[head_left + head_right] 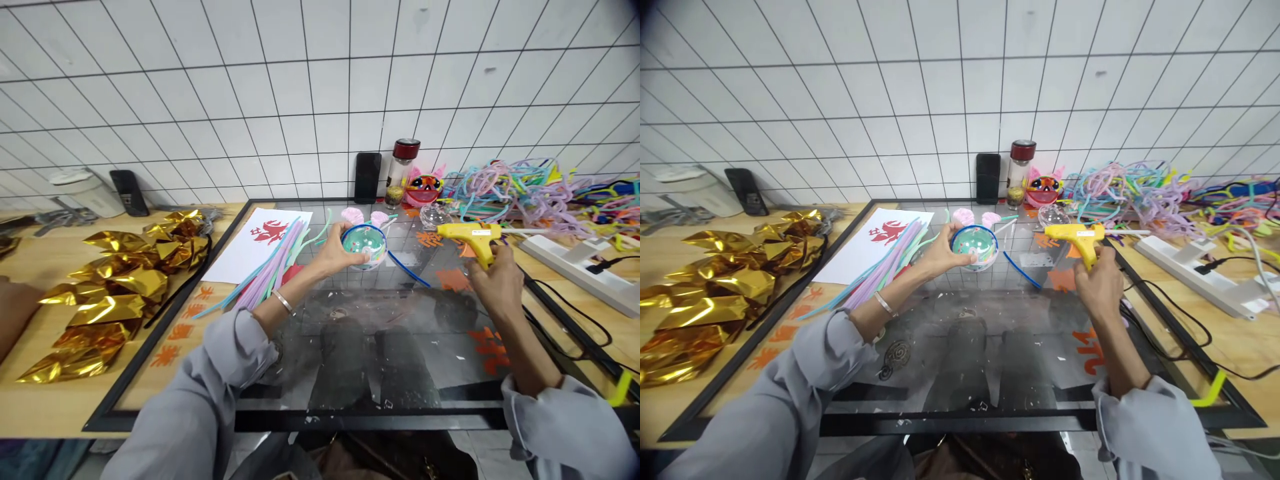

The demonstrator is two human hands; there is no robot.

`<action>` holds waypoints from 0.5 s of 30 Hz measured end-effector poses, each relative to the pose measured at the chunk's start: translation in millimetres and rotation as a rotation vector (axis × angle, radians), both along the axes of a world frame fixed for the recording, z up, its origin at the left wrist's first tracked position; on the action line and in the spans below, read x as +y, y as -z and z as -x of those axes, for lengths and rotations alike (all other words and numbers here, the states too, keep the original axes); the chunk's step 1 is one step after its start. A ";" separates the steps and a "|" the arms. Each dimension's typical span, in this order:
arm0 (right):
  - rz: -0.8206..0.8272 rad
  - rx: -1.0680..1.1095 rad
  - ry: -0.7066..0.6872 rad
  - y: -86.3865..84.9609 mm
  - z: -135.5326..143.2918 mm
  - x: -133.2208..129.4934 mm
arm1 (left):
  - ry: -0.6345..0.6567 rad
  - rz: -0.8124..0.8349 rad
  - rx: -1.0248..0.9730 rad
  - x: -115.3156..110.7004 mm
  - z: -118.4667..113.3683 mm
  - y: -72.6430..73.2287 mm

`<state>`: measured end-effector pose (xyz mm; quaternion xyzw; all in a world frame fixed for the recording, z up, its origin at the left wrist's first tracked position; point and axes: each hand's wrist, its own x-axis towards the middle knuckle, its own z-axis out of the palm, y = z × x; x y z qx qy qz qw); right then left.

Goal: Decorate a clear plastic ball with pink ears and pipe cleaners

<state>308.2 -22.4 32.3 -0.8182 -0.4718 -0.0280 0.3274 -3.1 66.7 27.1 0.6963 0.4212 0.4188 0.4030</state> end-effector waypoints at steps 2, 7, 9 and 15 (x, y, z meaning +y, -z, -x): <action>-0.153 0.152 -0.132 -5.5 9.6 -1.8 | -0.005 -0.005 -0.001 -1.6 -1.1 -0.5; -0.340 0.630 -0.440 -20.6 26.8 -0.7 | -0.020 -0.026 0.004 -4.9 -3.3 -2.9; -0.339 0.774 -0.510 -27.6 31.8 0.7 | -0.020 -0.025 0.009 -5.7 -3.9 -3.3; -0.462 1.018 -0.606 -43.2 53.5 3.4 | -0.036 -0.008 -0.005 -6.5 -4.1 -3.5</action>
